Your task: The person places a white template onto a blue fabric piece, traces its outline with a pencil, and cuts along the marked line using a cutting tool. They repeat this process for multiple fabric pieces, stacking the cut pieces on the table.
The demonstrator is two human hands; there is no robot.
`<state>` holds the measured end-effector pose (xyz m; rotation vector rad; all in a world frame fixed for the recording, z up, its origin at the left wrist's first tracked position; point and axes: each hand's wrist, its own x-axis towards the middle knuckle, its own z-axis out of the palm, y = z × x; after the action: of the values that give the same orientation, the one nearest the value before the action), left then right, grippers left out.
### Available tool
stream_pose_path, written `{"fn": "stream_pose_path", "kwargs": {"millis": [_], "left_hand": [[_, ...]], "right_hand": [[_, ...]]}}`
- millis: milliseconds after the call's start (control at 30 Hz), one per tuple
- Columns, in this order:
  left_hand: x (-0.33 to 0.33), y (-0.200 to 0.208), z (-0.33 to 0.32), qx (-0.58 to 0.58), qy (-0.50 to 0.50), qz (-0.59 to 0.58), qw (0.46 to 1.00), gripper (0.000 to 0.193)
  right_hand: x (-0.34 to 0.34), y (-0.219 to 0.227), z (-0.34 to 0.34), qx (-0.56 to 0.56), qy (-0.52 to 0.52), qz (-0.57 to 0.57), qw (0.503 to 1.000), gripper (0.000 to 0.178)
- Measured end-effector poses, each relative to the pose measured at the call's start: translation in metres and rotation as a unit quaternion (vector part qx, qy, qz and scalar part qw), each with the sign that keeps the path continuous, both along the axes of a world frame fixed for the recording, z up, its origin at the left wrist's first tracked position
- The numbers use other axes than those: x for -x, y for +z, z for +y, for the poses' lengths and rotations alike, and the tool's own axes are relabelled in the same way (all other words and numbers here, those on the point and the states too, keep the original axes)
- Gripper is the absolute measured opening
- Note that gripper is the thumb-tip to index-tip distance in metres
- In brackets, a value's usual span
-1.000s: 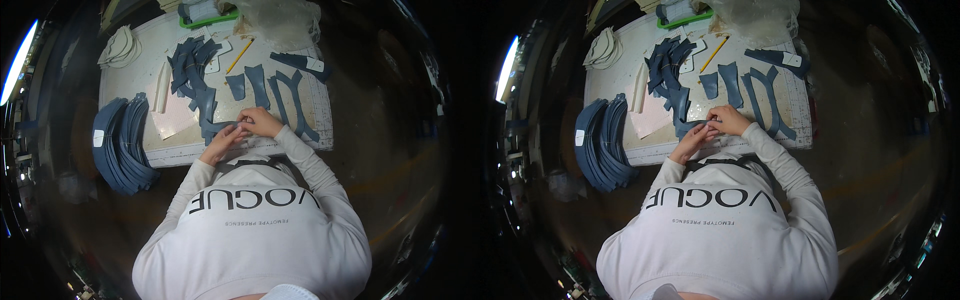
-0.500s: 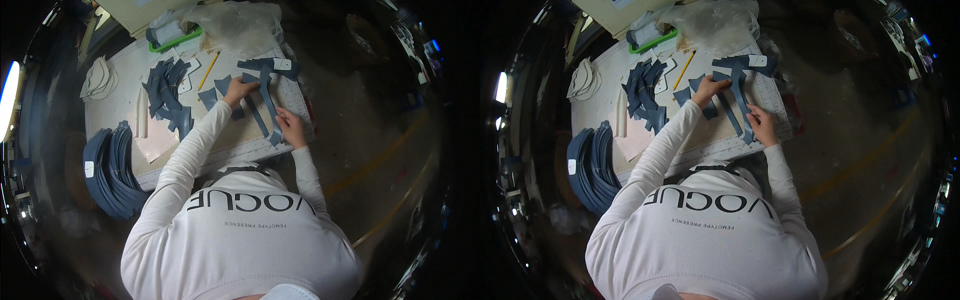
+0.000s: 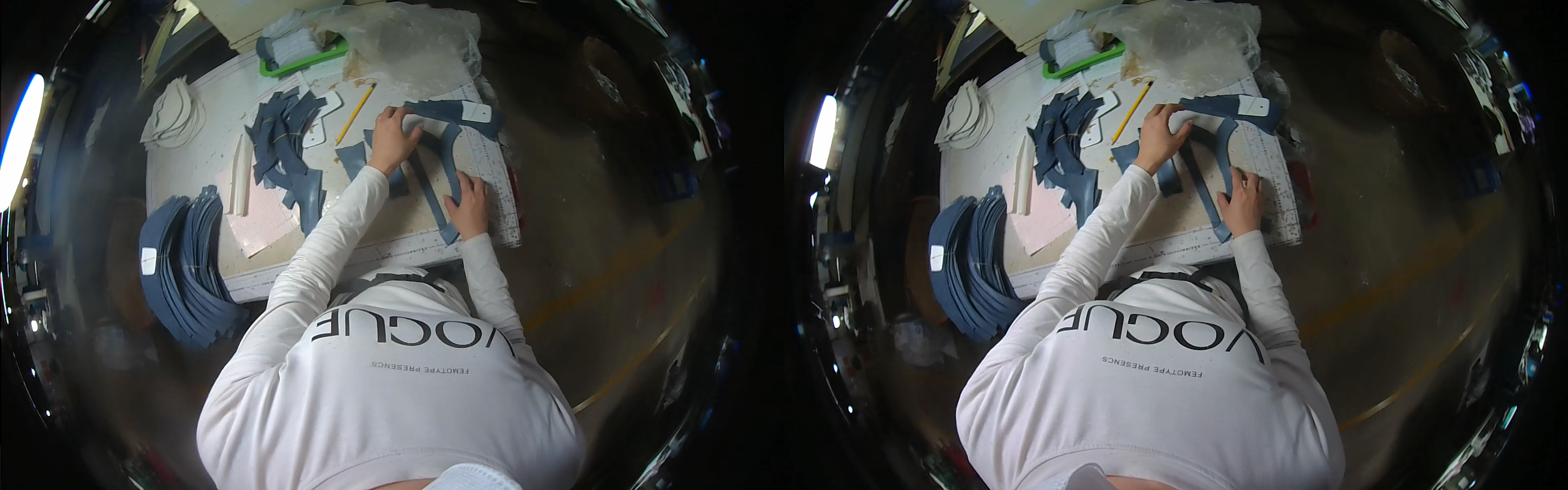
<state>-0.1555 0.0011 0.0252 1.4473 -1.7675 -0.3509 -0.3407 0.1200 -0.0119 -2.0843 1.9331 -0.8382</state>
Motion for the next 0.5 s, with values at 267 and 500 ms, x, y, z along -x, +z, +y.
{"fn": "stream_pose_path", "kwargs": {"millis": [267, 500], "left_hand": [[-0.135, 0.03, 0.079, -0.067, 0.144, 0.151, 0.976, 0.013], [-0.187, -0.01, 0.151, -0.222, 0.227, 0.012, 0.948, 0.027]], "right_hand": [[-0.018, 0.005, -0.02, -0.023, -0.009, 0.015, 1.0, 0.044], [-0.086, 0.027, -0.03, -0.055, 0.22, -0.151, 0.962, 0.026]]}}
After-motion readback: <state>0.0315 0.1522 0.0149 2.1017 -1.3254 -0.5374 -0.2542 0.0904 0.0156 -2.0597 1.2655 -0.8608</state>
